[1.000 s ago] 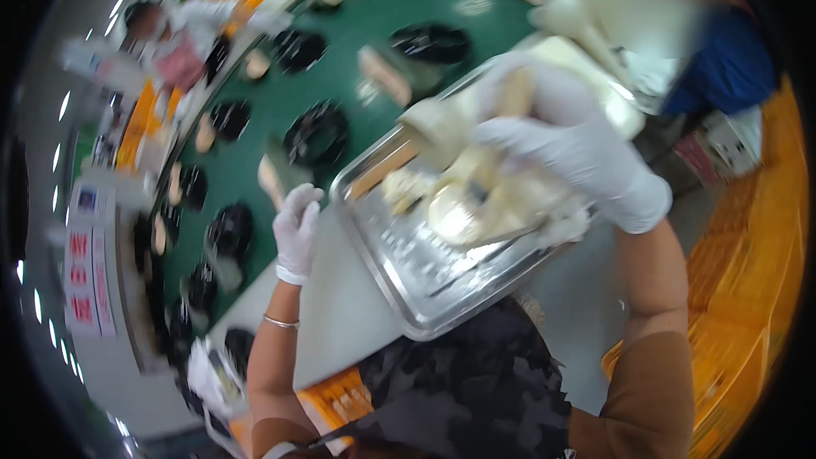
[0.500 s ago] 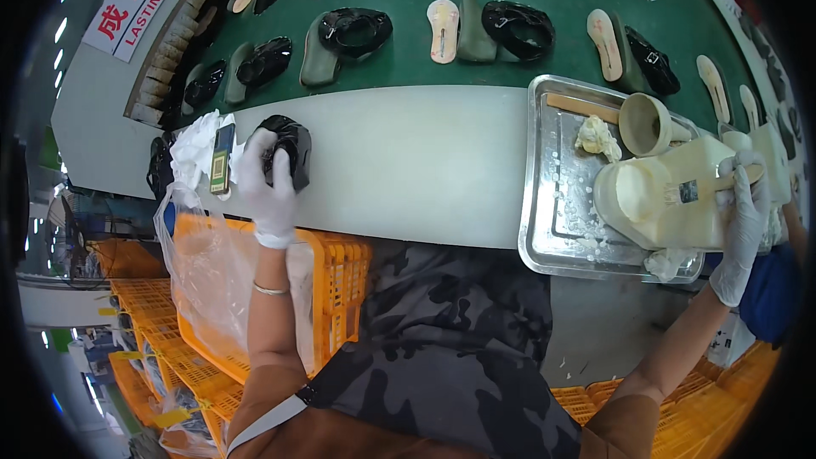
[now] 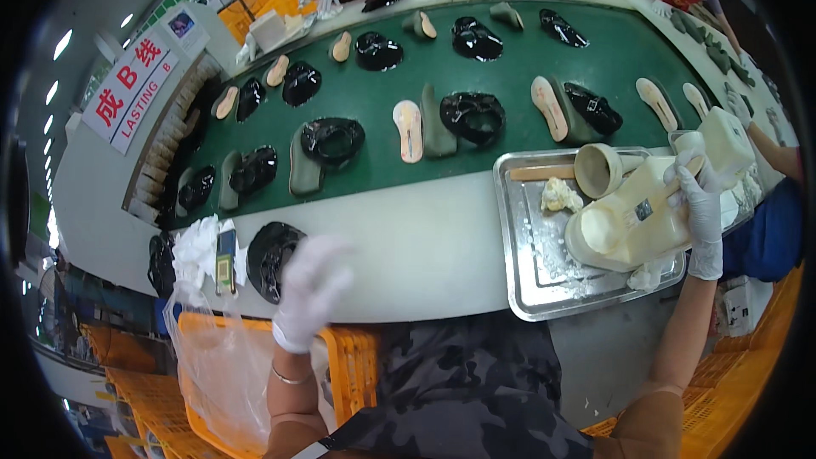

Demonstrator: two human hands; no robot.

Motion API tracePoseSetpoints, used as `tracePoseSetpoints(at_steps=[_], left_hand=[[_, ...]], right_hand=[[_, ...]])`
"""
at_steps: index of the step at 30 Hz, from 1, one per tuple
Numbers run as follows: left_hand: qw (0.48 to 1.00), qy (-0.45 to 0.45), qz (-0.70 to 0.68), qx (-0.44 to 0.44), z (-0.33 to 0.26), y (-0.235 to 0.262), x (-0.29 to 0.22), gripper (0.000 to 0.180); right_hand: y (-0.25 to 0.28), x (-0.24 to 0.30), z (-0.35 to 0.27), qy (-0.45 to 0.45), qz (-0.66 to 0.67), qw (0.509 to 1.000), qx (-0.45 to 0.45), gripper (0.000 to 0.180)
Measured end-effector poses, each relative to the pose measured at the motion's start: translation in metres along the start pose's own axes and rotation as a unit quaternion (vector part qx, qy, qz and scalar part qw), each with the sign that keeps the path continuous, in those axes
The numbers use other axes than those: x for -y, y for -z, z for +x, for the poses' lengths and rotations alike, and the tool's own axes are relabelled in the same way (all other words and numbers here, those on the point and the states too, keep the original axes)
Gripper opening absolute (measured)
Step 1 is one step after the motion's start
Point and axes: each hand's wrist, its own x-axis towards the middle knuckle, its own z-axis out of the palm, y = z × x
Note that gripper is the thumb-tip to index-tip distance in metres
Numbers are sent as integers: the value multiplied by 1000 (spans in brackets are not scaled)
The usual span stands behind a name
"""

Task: The person repeatedly picks up black shoes from a green conveyor belt, applies a white substance to the soles using a brush, and places them into yellow crates. The process is repetitive and involves handling multiple shoes one at a time.

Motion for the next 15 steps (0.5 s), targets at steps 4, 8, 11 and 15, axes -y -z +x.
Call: tracePoseSetpoints(at_steps=[4, 8, 11, 15], left_hand=[[831, -220, -429, 278, 28, -20, -69, 31], [637, -322, -659, 239, 33, -49, -101, 27], [562, -304, -740, 210, 34, -63, -107, 25], [552, -306, -749, 203, 36, -69, -109, 24]], right_hand=[[-16, 8, -1, 4, 15, 1000, -5, 7], [-15, 11, -4, 7, 4, 1000, -7, 7], [-15, 12, -8, -3, 7, 1000, -27, 8], [-15, 10, -9, 11, 11, 1000, -26, 10]])
